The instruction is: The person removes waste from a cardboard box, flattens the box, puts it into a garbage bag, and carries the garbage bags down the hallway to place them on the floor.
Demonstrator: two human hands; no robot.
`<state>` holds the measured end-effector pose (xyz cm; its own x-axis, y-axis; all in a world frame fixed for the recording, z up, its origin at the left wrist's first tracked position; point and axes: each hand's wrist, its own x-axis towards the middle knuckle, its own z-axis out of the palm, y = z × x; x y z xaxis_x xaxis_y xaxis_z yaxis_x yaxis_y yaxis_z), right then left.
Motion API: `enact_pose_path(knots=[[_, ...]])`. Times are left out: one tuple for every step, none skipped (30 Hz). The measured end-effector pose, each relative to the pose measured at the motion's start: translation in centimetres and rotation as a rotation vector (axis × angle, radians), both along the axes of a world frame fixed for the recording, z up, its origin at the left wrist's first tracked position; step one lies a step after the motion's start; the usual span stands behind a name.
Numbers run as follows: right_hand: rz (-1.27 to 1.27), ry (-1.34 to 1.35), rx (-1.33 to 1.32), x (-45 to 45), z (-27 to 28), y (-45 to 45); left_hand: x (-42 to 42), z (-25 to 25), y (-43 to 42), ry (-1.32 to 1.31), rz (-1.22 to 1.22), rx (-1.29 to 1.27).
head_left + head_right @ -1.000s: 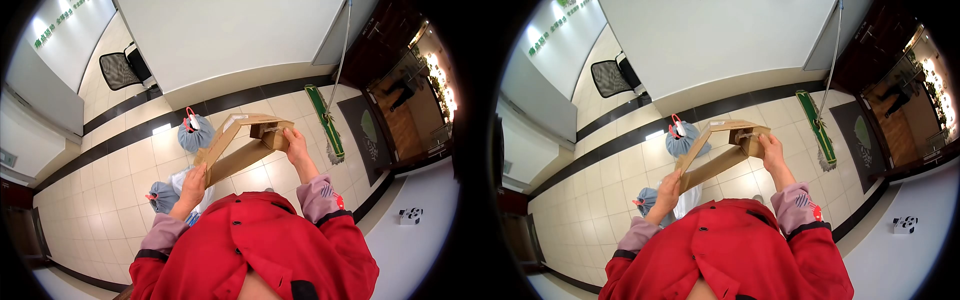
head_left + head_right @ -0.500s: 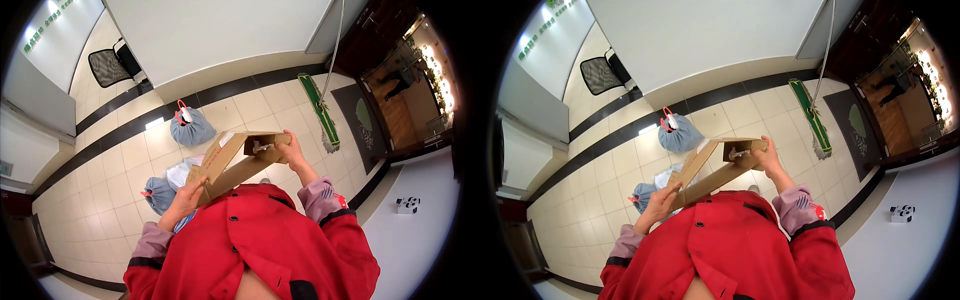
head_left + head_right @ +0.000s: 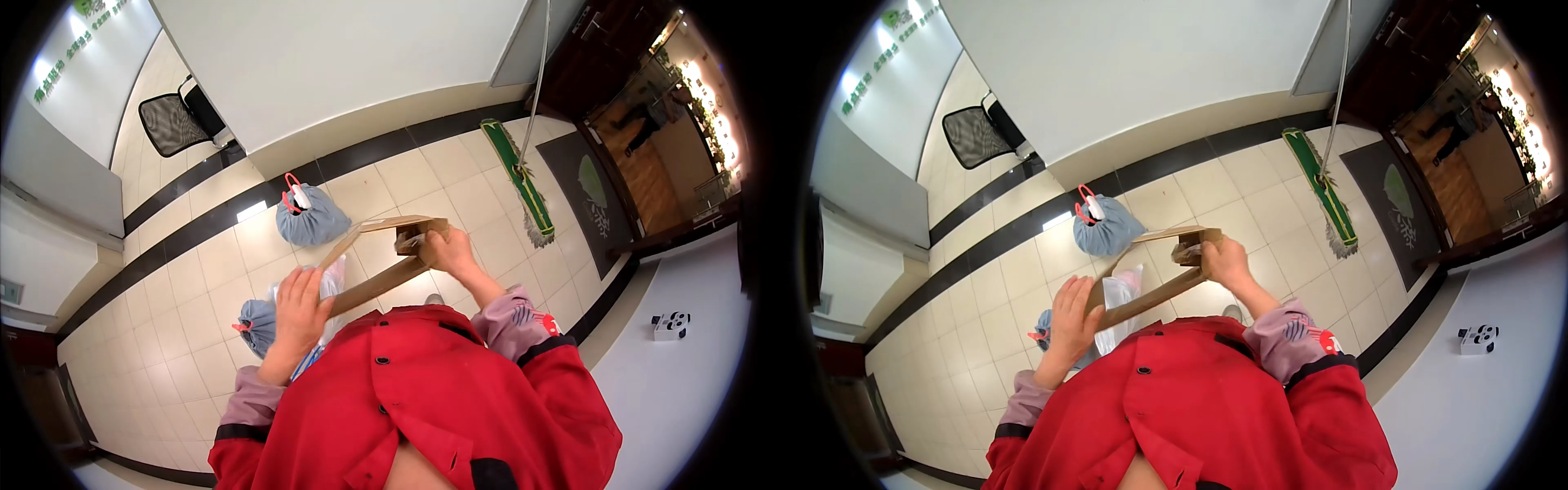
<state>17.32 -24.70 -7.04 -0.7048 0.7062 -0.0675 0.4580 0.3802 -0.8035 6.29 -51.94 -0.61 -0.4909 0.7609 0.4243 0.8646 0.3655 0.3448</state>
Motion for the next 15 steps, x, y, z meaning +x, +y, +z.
enact_pose_path(knots=[[-0.009, 0.009, -0.01, -0.2, 0.4, -0.9, 0.7, 0.0, 1.2, -0.1, -0.089, 0.03], [-0.016, 0.018, -0.02, -0.6, 1.0, -1.8, 1.6, 0.0, 2.4, -0.199, -0.177, 0.06], [-0.024, 0.031, -0.028, -1.1, 1.3, -2.8, 2.2, -0.1, 3.6, -0.294, -0.267, 0.091], [0.017, 0.034, 0.009, -1.4, 0.9, -3.6, 2.9, -0.8, 4.9, -0.37, -0.257, 0.085], [0.038, 0.038, 0.066, -1.5, 0.0, -3.8, 3.3, -1.8, 6.9, -0.44, -0.272, 0.092], [0.031, 0.104, 0.106, -1.9, -2.0, -4.2, 3.0, -3.0, 8.4, -0.533, -0.219, 0.049], [0.084, 0.173, 0.131, -2.0, -1.1, -4.9, 2.6, -4.0, 9.7, -0.589, -0.217, 0.01], [0.016, 0.12, 0.148, -2.5, -2.2, -5.5, 2.7, -2.3, 10.6, -0.872, -0.227, -0.05], [0.001, 0.15, 0.09, -2.8, -1.8, -5.9, 2.2, -5.5, 10.9, -0.848, -0.236, -0.027], [-0.016, 0.143, 0.075, -2.8, -1.5, -6.0, 2.4, -4.6, 10.9, -0.933, -0.263, 0.005], [0.064, -0.059, 0.051, -2.8, -1.1, -5.7, 1.9, -6.6, 10.7, -0.991, -0.314, 0.09], [0.043, 0.034, 0.011, -2.8, -2.7, -5.9, 1.8, -6.4, 10.7, -1.096, -0.357, 0.104], [0.093, -0.072, -0.051, -2.1, 1.1, -6.2, 2.0, -5.0, 10.5, -1.15, -0.313, 0.031], [0.079, -0.006, -0.083, -1.8, 1.3, -6.5, 2.0, -5.0, 10.3, -1.156, -0.323, 0.011], [0.068, 0.001, -0.111, -1.7, 1.2, -6.6, 1.5, -6.3, 10.2, -1.113, -0.26, -0.103]])
